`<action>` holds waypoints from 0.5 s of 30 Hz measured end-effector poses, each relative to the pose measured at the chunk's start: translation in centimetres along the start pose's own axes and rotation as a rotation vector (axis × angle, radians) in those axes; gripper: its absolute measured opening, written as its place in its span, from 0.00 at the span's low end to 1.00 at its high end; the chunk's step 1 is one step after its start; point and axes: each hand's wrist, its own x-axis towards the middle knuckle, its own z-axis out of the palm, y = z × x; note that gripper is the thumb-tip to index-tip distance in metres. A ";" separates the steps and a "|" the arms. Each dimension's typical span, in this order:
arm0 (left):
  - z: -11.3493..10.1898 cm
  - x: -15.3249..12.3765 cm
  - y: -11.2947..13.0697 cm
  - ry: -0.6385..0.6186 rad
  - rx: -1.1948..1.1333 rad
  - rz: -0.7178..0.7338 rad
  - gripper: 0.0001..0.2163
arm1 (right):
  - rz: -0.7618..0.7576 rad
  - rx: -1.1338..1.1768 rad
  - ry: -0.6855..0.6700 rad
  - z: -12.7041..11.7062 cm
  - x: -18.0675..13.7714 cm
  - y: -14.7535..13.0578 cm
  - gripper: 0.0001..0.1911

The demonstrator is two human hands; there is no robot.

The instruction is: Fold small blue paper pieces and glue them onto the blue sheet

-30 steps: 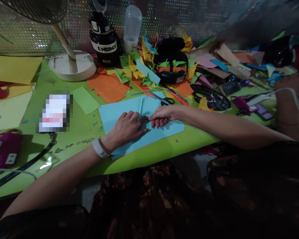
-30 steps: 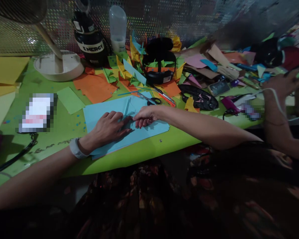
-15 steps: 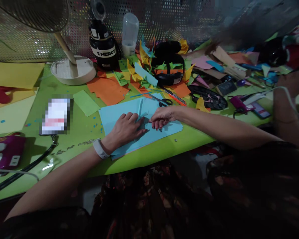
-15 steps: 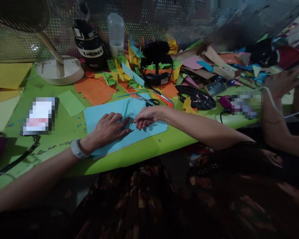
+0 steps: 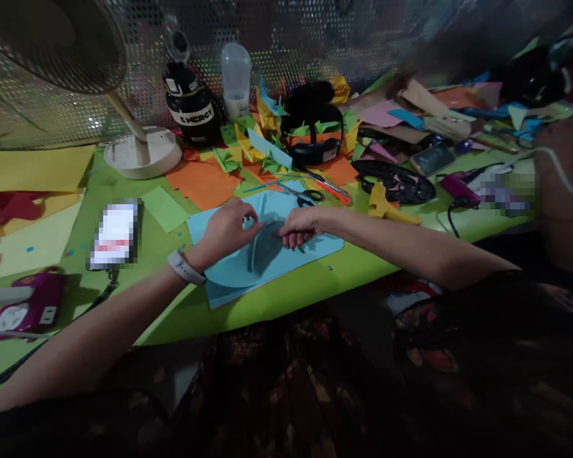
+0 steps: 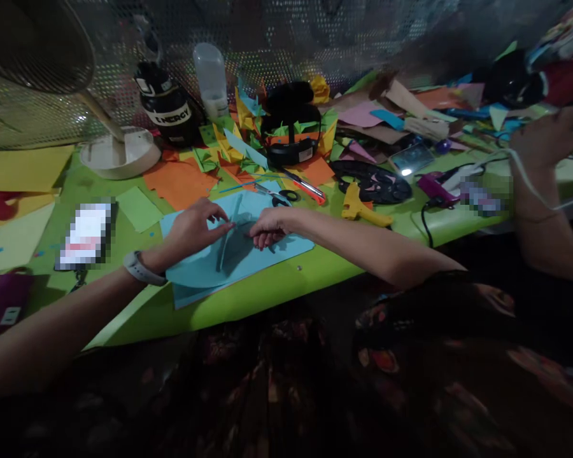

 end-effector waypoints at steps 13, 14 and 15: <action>0.4 5.4 -1.4 -0.598 -0.130 -0.270 0.20 | -0.039 0.005 0.029 0.4 -0.9 -0.2 0.18; 0.2 5.5 -1.4 -0.617 -0.147 -0.285 0.19 | -0.036 0.005 0.033 0.4 -0.8 -0.1 0.18; 0.1 5.6 -1.4 -0.633 -0.167 -0.297 0.19 | -0.038 0.009 0.035 0.4 -0.7 -0.1 0.17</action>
